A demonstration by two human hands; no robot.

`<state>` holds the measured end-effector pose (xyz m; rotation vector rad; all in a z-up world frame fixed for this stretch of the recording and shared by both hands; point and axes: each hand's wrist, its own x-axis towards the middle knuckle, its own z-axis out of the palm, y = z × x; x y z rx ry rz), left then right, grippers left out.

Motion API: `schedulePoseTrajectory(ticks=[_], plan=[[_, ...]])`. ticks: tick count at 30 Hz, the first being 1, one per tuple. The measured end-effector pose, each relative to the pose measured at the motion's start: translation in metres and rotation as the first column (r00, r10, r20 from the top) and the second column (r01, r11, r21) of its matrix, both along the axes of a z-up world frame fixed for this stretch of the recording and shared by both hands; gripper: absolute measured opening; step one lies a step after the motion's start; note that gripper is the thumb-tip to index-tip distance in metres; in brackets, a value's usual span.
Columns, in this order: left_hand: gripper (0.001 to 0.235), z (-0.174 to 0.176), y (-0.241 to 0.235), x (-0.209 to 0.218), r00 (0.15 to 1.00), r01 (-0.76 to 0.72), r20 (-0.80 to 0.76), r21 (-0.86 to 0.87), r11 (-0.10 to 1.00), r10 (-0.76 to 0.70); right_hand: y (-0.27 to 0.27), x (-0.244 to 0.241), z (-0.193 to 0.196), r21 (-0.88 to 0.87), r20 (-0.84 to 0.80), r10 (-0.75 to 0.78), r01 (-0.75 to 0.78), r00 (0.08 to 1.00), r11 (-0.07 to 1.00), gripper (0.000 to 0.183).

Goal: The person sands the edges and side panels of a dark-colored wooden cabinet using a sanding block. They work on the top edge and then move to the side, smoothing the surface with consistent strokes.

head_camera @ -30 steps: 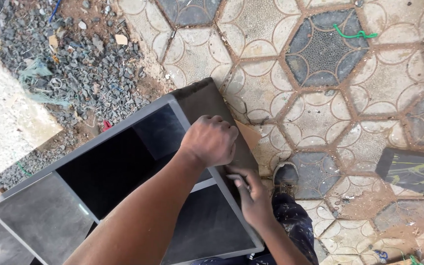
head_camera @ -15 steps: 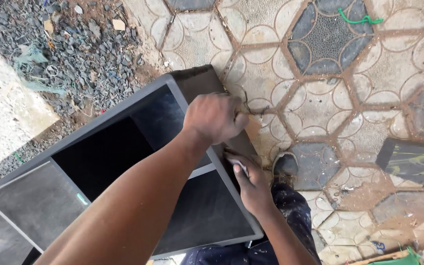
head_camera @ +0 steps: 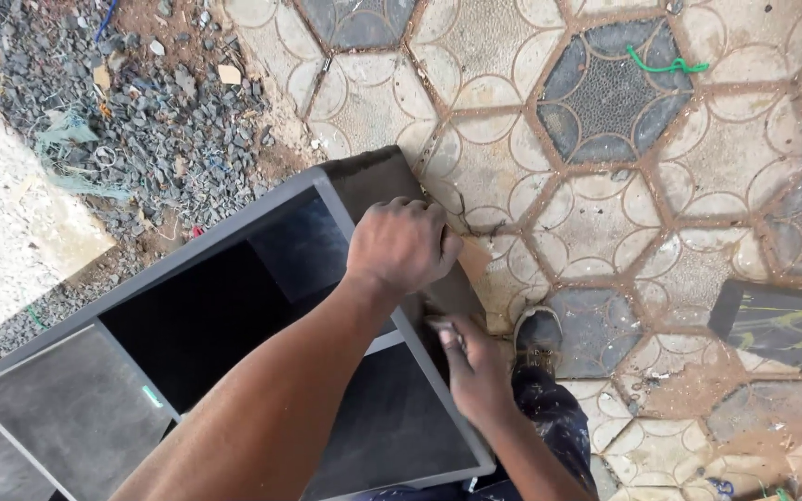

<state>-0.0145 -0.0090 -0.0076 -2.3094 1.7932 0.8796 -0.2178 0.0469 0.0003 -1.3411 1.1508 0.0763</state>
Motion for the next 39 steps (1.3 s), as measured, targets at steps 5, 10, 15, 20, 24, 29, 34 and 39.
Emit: schedulePoseTrajectory(ticks=[5,10,15,20,24,29,34,39], plan=[[0.039,0.0,0.0,0.0,1.0,-0.003,0.004,-0.021,1.0,0.003,0.002,-0.011,-0.019,-0.051,0.061,0.009,-0.006,0.998,0.999,0.032],[0.036,0.0,0.001,0.0,1.0,-0.016,0.007,-0.013,1.0,0.016,0.002,-0.008,-0.003,-0.093,0.167,-0.02,0.036,0.986,0.995,0.037],[0.034,0.004,-0.002,-0.001,1.0,-0.023,-0.014,-0.003,1.0,0.023,0.0,-0.007,-0.007,-0.036,0.028,0.003,-0.002,1.0,0.999,0.023],[0.033,0.0,0.001,-0.003,1.0,0.0,-0.003,-0.004,1.0,0.0,0.013,-0.029,-0.03,-0.061,0.032,-0.017,0.019,0.999,0.998,0.017],[0.032,0.005,-0.002,0.0,0.999,-0.001,-0.032,0.016,1.0,0.001,0.002,-0.007,0.016,-0.099,0.082,0.017,-0.008,0.997,0.995,0.03],[0.033,0.006,-0.003,0.001,0.999,0.017,-0.032,0.055,0.998,-0.016,0.005,-0.011,-0.014,-0.067,-0.022,0.039,-0.04,0.999,0.997,0.019],[0.035,0.012,-0.001,0.0,0.998,0.02,-0.057,0.052,0.998,-0.017,0.003,-0.006,-0.001,-0.112,0.088,0.019,-0.01,0.996,0.994,0.033],[0.031,0.008,-0.004,0.003,0.999,0.017,-0.031,0.045,0.999,-0.015,-0.012,0.016,0.023,-0.098,0.098,-0.01,0.019,0.995,0.995,0.032]])
